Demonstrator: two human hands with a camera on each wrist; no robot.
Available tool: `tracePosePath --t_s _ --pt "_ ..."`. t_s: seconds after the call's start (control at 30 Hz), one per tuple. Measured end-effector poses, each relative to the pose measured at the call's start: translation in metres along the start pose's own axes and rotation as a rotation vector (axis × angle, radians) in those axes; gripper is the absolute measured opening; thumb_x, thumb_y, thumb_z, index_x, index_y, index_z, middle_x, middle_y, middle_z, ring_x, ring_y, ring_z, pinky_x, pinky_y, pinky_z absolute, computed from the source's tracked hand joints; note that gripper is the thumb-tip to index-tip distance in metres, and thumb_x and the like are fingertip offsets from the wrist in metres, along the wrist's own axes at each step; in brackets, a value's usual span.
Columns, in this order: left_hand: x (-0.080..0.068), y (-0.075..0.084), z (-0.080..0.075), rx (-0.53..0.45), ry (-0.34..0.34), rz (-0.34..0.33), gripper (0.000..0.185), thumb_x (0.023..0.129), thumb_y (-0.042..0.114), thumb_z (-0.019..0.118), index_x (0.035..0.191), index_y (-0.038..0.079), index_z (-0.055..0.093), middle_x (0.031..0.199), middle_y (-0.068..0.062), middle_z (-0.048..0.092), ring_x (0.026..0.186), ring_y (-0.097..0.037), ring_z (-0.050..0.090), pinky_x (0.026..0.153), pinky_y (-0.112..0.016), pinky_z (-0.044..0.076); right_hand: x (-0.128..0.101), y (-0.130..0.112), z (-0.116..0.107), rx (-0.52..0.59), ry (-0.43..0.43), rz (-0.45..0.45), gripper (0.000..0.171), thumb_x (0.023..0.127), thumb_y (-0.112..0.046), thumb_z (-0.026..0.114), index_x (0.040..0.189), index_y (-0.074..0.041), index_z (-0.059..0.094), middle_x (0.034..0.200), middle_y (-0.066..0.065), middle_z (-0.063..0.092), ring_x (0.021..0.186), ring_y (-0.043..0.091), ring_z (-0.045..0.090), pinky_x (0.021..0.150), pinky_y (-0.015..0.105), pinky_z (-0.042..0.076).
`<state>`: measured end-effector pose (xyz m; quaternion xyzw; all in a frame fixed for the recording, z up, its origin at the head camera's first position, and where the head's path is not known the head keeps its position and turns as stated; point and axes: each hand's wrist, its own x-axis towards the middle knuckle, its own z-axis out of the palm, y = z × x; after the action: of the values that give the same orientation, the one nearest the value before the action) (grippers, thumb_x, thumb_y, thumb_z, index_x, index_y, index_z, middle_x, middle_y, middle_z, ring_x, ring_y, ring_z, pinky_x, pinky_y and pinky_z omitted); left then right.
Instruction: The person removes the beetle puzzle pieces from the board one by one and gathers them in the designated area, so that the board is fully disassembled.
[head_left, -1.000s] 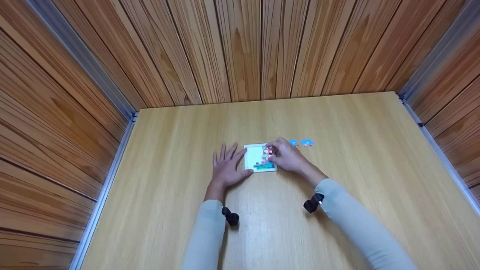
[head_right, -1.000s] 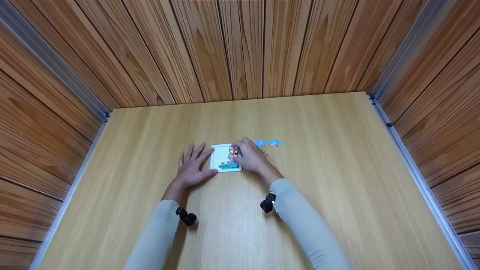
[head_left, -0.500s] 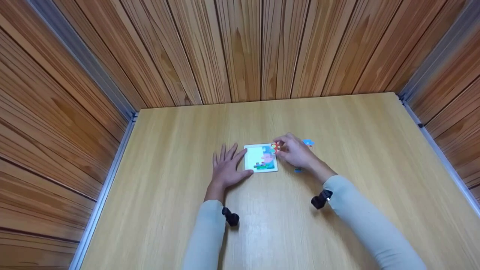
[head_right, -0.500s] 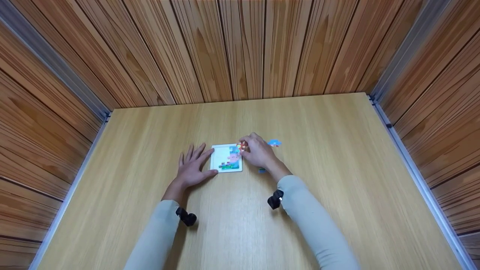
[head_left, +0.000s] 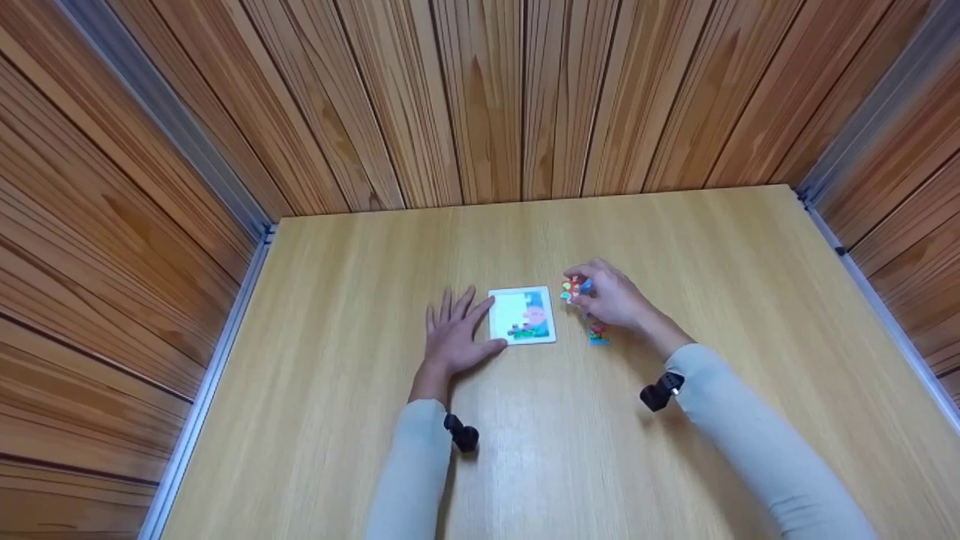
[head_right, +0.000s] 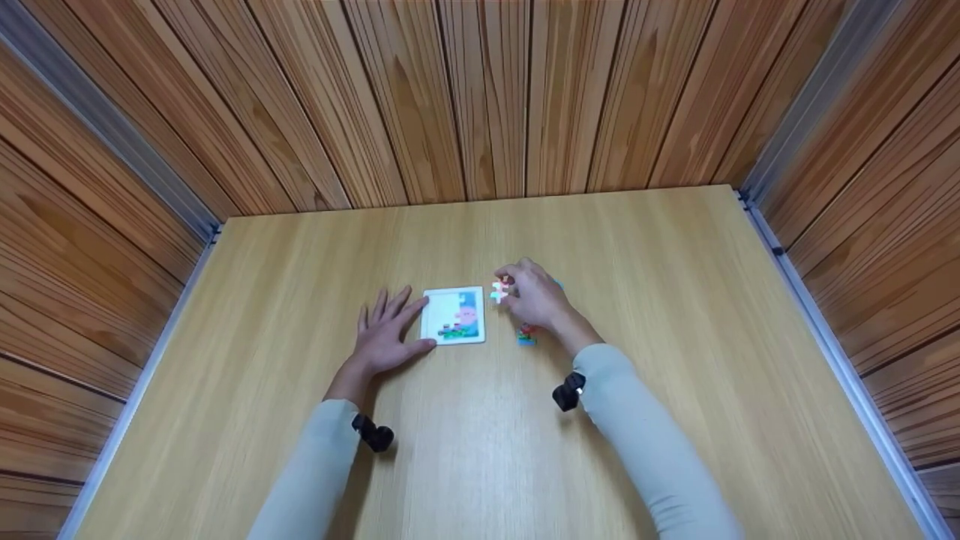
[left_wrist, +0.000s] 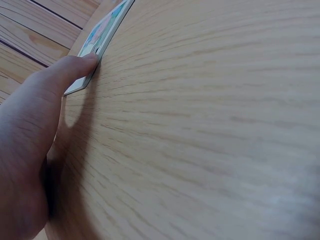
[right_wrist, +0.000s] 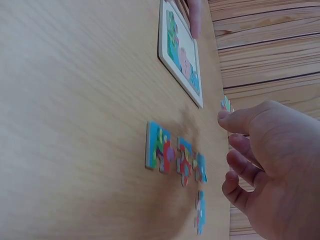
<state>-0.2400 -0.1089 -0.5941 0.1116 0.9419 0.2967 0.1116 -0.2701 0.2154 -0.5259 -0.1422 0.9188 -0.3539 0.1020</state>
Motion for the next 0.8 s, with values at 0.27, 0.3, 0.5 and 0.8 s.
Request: tracePosePath --t_s 0.27,0.3,0.5,0.8 --pt "-0.004 0.006 -0.002 0.011 0.013 -0.003 0.091 0.096 0.071 0.067 0.176 0.036 0.039 0.193 -0.004 0.015 0.181 -0.042 -0.007 0.141 -0.073 -0.011 -0.003 0.009 -0.014 -0.018 0.009 0.029 0.051 0.11 -0.011 0.072 0.159 -0.006 0.06 0.146 0.02 0.06 0.112 0.031 0.061 0.083 0.028 0.051" --pt "-0.004 0.006 -0.002 0.014 0.013 -0.003 0.091 0.096 0.071 0.067 0.176 0.036 0.039 0.193 -0.004 0.015 0.181 -0.042 -0.006 0.141 -0.073 -0.011 -0.004 0.01 -0.016 -0.022 0.012 0.028 0.051 0.109 -0.01 0.072 0.159 -0.005 0.061 0.146 0.02 0.06 0.114 0.032 0.062 0.084 0.028 0.051" --pt "0.0 0.003 0.0 0.017 0.009 -0.013 0.092 0.095 0.072 0.068 0.176 0.037 0.04 0.193 -0.003 0.015 0.181 -0.041 -0.007 0.142 -0.072 -0.011 -0.01 0.02 -0.025 -0.05 0.03 0.008 0.05 0.108 -0.006 0.071 0.157 0.0 0.061 0.146 0.025 0.061 0.13 0.044 0.062 0.102 0.046 0.054" --pt "0.0 0.003 -0.001 0.019 -0.001 -0.018 0.093 0.095 0.073 0.068 0.176 0.039 0.038 0.194 -0.001 0.014 0.181 -0.04 -0.008 0.142 -0.072 -0.011 -0.019 0.032 -0.041 -0.08 0.032 0.023 0.049 0.109 -0.007 0.07 0.157 0.0 0.062 0.145 0.025 0.062 0.111 0.033 0.059 0.088 0.035 0.048"
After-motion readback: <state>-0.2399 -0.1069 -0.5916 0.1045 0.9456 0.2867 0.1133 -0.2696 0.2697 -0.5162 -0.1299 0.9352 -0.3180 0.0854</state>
